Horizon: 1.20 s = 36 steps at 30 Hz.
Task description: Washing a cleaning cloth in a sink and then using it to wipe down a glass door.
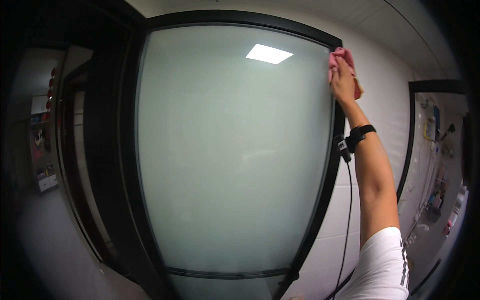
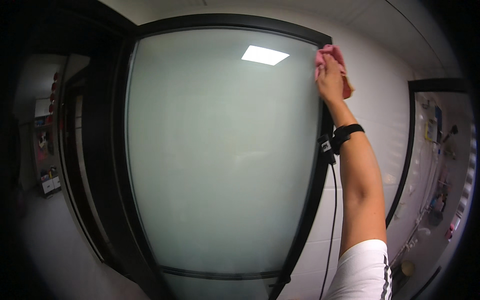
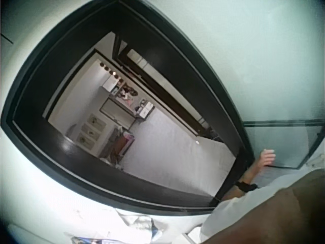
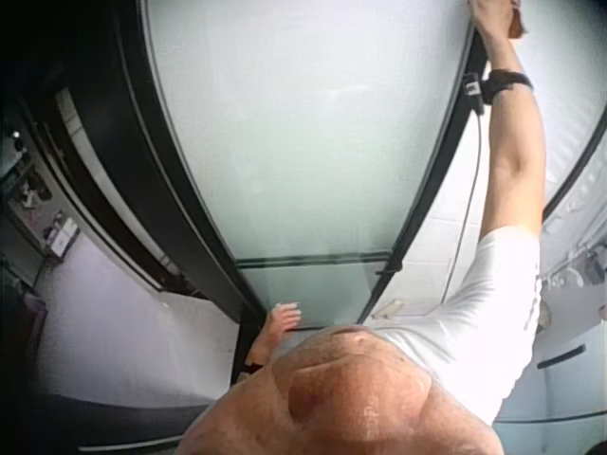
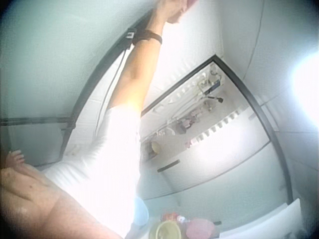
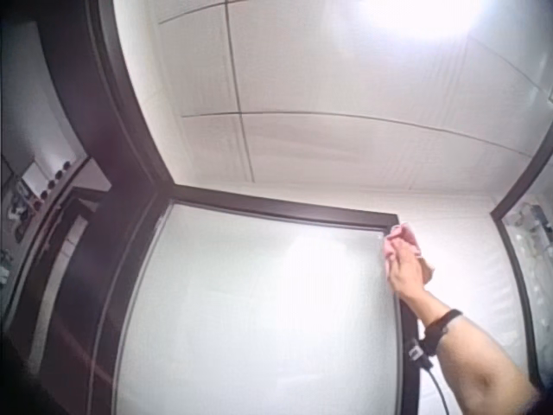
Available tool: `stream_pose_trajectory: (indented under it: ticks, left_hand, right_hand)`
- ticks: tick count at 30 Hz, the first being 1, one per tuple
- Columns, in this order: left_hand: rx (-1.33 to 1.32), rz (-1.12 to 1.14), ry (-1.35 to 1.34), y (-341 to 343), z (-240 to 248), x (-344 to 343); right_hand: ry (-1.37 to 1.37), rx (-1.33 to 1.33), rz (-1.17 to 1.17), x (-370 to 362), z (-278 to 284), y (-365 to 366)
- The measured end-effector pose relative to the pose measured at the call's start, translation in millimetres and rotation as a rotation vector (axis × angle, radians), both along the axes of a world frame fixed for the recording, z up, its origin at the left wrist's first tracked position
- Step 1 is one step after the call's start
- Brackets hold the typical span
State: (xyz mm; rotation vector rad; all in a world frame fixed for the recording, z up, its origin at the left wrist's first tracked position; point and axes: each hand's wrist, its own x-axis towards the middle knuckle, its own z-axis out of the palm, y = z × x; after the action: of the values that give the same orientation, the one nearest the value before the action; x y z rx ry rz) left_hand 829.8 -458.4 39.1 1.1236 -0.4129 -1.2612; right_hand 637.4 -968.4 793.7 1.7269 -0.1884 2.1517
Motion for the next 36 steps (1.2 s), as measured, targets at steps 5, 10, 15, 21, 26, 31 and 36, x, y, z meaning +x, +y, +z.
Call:
stream_pose_trajectory:
  ticks: [5,10,15,21,26,31,36]
  left_hand:
    - [-0.069,0.115,0.071,39.7,-28.9,30.7]
    - [0.029,0.211,0.036,59.1,-17.0,44.2]
    - [-0.067,0.250,0.016,87.7,-38.5,54.9]
    - [-0.166,0.258,-0.012,111.6,-63.6,73.8]
    - [-0.066,0.291,-0.032,132.2,-56.2,88.5]
    - [-0.020,0.180,-0.048,152.0,-39.9,100.1]
    - [0.009,0.155,-0.203,161.0,-10.4,97.0]
  right_hand:
    - [-0.040,-0.124,-0.084,65.6,44.0,34.3]
    - [-0.119,-0.273,0.000,151.0,51.7,105.3]
    - [0.213,-0.293,0.134,269.4,30.9,245.5]
    - [0.278,-0.471,0.312,377.2,-47.8,340.5]
    - [0.616,-0.297,0.692,364.0,-189.9,369.2]
    - [1.186,-0.191,0.561,355.1,-458.2,342.9]
    - [1.656,0.621,1.253,320.0,-738.6,343.0]
